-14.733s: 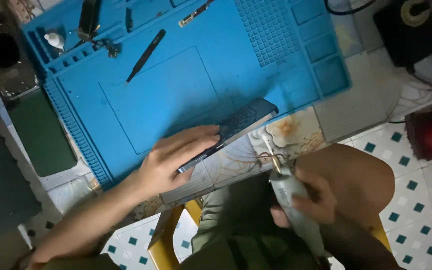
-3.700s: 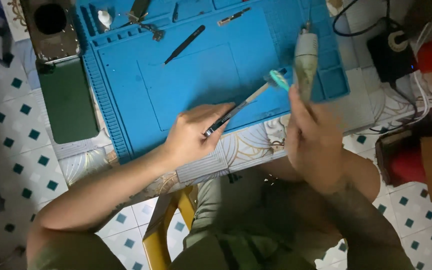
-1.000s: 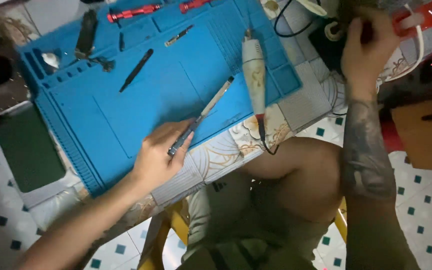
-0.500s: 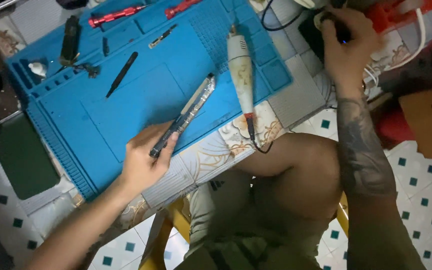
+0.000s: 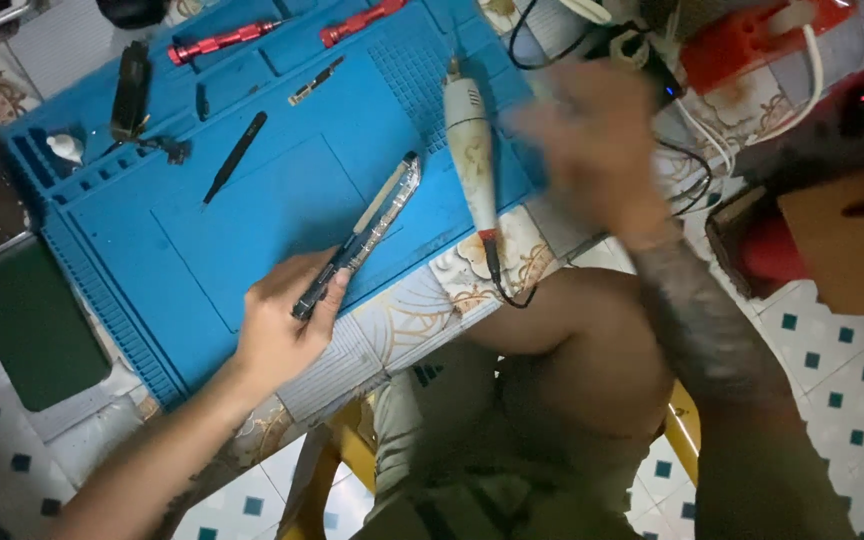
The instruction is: Using a handheld rotary tool to grind and smooth the edges of a mobile phone frame on a repair bench.
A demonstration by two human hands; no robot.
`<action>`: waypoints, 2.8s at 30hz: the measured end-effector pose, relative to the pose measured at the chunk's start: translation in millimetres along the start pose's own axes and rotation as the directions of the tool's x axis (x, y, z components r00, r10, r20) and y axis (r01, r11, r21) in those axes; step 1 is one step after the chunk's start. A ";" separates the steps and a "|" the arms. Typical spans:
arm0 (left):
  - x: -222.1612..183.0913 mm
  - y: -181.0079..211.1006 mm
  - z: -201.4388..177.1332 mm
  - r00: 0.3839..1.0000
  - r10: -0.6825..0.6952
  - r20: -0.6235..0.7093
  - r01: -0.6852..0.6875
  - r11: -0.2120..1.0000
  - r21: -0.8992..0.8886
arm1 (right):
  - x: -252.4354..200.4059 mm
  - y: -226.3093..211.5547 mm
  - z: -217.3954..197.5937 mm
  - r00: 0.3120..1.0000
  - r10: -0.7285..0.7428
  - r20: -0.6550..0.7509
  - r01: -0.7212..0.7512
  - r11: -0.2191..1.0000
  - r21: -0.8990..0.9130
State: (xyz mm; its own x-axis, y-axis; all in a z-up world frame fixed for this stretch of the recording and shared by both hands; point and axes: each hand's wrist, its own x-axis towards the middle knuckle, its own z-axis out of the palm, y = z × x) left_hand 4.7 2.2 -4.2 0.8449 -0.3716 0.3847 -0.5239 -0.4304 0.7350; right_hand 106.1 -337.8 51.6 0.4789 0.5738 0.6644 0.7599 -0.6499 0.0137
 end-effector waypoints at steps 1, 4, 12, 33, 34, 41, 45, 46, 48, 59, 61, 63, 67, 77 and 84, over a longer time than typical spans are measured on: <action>0.5 -0.4 0.5 1.000 0.007 0.006 -0.007 1.000 -0.003 | -9.8 -5.3 7.5 1.000 0.006 -0.001 -0.006 1.000 -0.007; 0.3 0.3 0.9 1.000 0.006 -0.005 -0.006 1.000 -0.007 | -22.9 -18.0 25.9 0.961 -0.082 0.265 0.102 0.993 -0.064; -4.8 -10.5 -1.2 0.979 -0.160 -0.123 0.152 0.986 -0.071 | -37.5 -15.5 2.6 0.891 0.446 0.080 -0.436 0.795 0.422; 4.1 -9.9 -9.4 0.939 -0.201 -0.280 0.172 0.977 -0.124 | 19.6 -56.0 37.3 0.790 0.527 -0.313 -0.069 0.583 0.809; 6.6 -6.6 -9.4 0.938 -0.199 -0.283 0.174 0.979 -0.111 | 13.9 -47.3 43.8 0.788 0.528 -0.317 -0.059 0.577 0.815; 50.0 6.1 36.9 0.952 0.258 -0.162 -0.229 0.957 0.177 | 7.8 -15.4 49.9 0.879 0.398 -0.262 -0.012 0.568 0.823; 91.8 20.3 91.6 0.996 0.085 -0.030 -0.085 0.996 0.022 | 15.9 -11.4 55.0 0.871 0.372 -0.320 0.053 0.576 0.816; 100.3 15.4 102.8 0.994 0.096 -0.042 -0.095 0.995 0.037 | 21.8 -15.2 49.6 0.872 0.358 -0.334 0.074 0.578 0.813; 113.2 5.9 132.3 0.991 0.028 -0.128 -0.033 0.999 -0.036 | 21.8 -24.8 37.8 0.851 0.391 -0.350 0.025 0.635 0.772; 110.3 6.6 137.0 0.982 -0.049 -0.181 0.051 0.999 0.005 | 10.8 -16.8 37.2 0.872 0.376 -0.314 0.028 0.602 0.798; 110.6 8.6 135.8 0.982 -0.078 -0.174 0.079 0.997 -0.003 | 9.0 -16.1 35.2 0.863 0.388 -0.322 0.017 0.615 0.788; 111.3 8.6 134.2 0.986 0.043 -0.162 -0.047 0.999 -0.018 | 10.1 -16.9 30.4 0.857 0.391 -0.334 -0.012 0.666 0.746; 115.6 9.4 122.6 0.987 0.099 -0.126 -0.109 0.991 -0.073 | 11.4 -15.5 32.2 0.866 0.357 -0.352 0.028 0.666 0.745; 113.9 2.7 116.8 0.995 0.083 -0.054 -0.091 0.978 -0.187 | 8.9 -14.3 38.4 0.862 0.361 -0.357 0.046 0.644 0.764; 112.8 2.7 117.8 0.995 0.079 -0.059 -0.087 0.987 -0.134 | 9.7 -25.1 37.5 0.879 0.380 -0.289 0.004 0.599 0.801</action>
State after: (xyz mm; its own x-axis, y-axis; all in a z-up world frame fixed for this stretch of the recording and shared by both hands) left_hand 85.9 -137.8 -24.6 0.8055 -0.3557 0.4739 -0.5760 -0.2821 0.7672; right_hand 108.1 -297.2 29.7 0.5825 0.1130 0.8049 0.8092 0.0124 -0.5874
